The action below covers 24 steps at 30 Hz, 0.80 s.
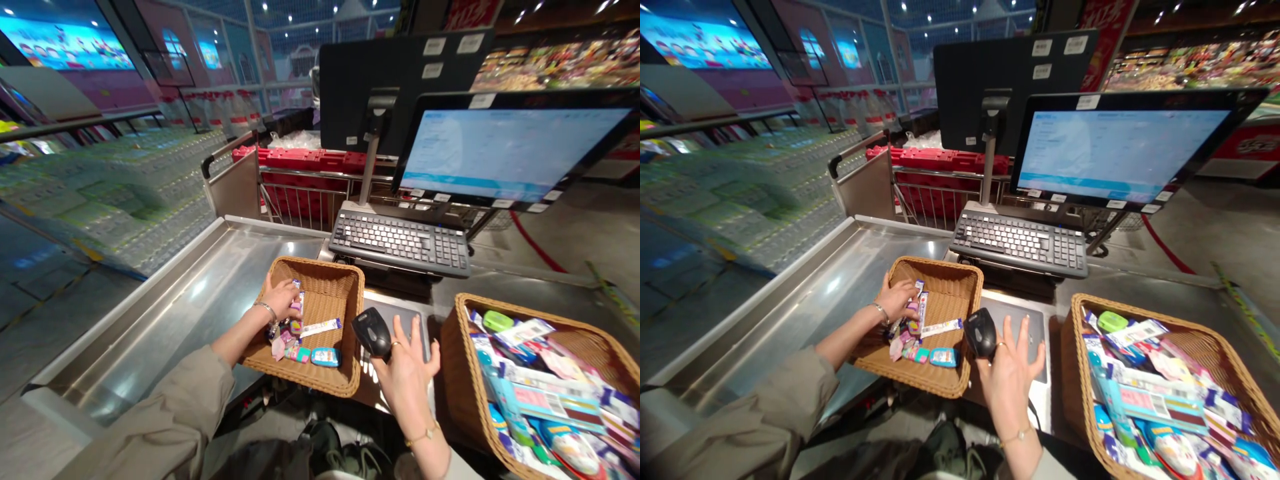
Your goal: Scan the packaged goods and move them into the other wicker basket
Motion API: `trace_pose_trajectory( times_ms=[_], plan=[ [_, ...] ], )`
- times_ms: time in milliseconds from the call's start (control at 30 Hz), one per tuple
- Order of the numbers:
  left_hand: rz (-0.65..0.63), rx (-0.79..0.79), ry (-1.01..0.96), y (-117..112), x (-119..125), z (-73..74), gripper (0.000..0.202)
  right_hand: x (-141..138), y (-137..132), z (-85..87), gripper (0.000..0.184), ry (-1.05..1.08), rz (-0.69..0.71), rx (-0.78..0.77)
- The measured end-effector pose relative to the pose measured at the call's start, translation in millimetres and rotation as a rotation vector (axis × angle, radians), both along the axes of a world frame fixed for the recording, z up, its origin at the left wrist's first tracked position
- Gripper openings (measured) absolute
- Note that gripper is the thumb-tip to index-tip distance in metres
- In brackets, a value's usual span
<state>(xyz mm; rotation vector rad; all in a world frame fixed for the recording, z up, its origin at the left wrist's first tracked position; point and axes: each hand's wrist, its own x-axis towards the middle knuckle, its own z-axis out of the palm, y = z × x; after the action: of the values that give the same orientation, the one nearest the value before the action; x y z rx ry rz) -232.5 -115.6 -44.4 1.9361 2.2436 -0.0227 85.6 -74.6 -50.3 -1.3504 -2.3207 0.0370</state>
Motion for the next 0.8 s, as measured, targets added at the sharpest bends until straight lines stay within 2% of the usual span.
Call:
trace_pose_trajectory(
  times_ms=[133,233,333,433,667,800],
  plan=[
    [0.1,0.07,-0.189,11,13,-29.0,0.029,3,1,1.0,0.023,-0.014,-0.014,-0.005],
    [0.16,0.101,-0.21,17,27,-53.8,0.027,6,2,1.7,0.024,-0.025,-0.025,-0.014],
    [0.192,0.106,-0.201,20,35,-69.1,0.027,9,4,1.3,0.028,-0.025,-0.043,-0.014],
    [0.198,0.093,-0.179,21,32,-74.4,0.024,11,5,0.7,0.028,-0.025,-0.059,-0.01],
    [0.096,0.026,-0.098,15,4,-72.4,0.013,12,6,4.3,0.028,-0.035,-0.076,-0.024],
    [0.032,-0.077,-0.039,9,-6,-75.8,0.024,11,8,6.8,0.028,-0.035,-0.076,-0.029]
  ],
)
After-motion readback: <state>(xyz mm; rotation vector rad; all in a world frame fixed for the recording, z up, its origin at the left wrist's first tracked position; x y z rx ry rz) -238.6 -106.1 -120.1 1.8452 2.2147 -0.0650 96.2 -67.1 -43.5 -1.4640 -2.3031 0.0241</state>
